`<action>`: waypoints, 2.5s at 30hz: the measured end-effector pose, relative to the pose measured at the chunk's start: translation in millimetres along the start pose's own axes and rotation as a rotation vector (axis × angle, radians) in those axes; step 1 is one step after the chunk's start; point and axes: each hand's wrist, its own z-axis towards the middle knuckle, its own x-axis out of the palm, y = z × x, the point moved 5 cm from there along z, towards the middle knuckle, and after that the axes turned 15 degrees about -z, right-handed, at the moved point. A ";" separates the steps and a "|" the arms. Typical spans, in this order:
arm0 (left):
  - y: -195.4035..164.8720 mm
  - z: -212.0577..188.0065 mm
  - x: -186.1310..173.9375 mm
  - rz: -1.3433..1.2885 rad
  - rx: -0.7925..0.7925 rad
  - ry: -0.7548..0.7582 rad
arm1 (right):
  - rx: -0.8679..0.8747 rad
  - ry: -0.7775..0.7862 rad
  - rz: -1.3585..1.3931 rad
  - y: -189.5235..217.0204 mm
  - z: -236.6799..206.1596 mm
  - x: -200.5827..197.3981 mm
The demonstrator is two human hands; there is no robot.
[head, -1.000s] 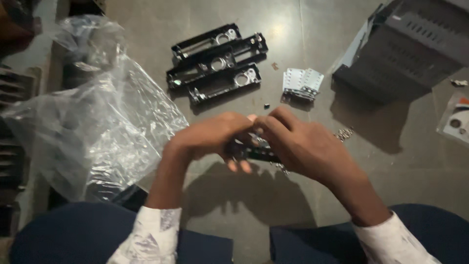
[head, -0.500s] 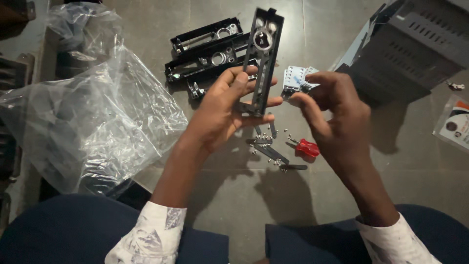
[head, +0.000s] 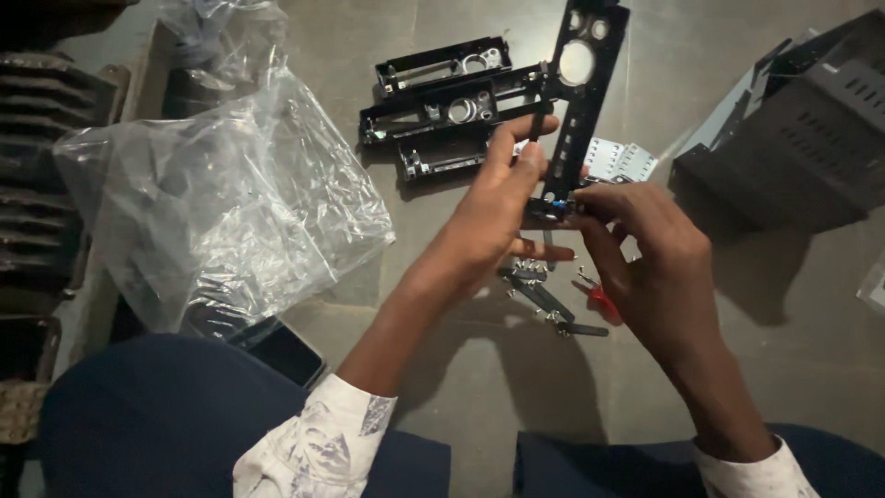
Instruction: The person assembles a black electronic device frame by attaching small metal brackets and screws using a red screwdriver. The person picks up parts from the floor, aligns them on the frame, and tightens screws to secure them.
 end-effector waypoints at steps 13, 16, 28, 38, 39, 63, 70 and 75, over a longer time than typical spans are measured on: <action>23.8 -11.5 14.0 0.175 0.187 0.015 | 0.013 -0.006 -0.063 2.3 -15.0 -3.4; 27.2 -15.4 11.3 0.211 0.220 0.026 | 0.026 -0.024 -0.052 2.3 -19.7 -4.0; 30.9 -23.4 1.5 0.132 0.299 0.036 | 0.038 -0.017 0.002 7.2 -25.3 2.1; -7.9 -24.7 -41.1 0.133 0.361 -0.179 | 0.234 0.538 -0.234 -22.9 -31.8 12.5; -9.9 -24.2 -42.7 0.136 0.361 -0.200 | 0.210 0.524 -0.249 -22.3 -31.9 13.0; -8.7 -39.5 -21.7 0.138 0.334 -0.057 | -0.101 0.244 -0.401 12.5 -36.8 72.6; -2.5 -42.5 -22.6 0.130 0.209 -0.037 | 0.332 0.184 0.256 -10.6 -21.6 29.0; 6.2 -43.5 -10.6 0.099 0.192 0.057 | 0.342 0.072 0.660 -5.6 -24.6 33.9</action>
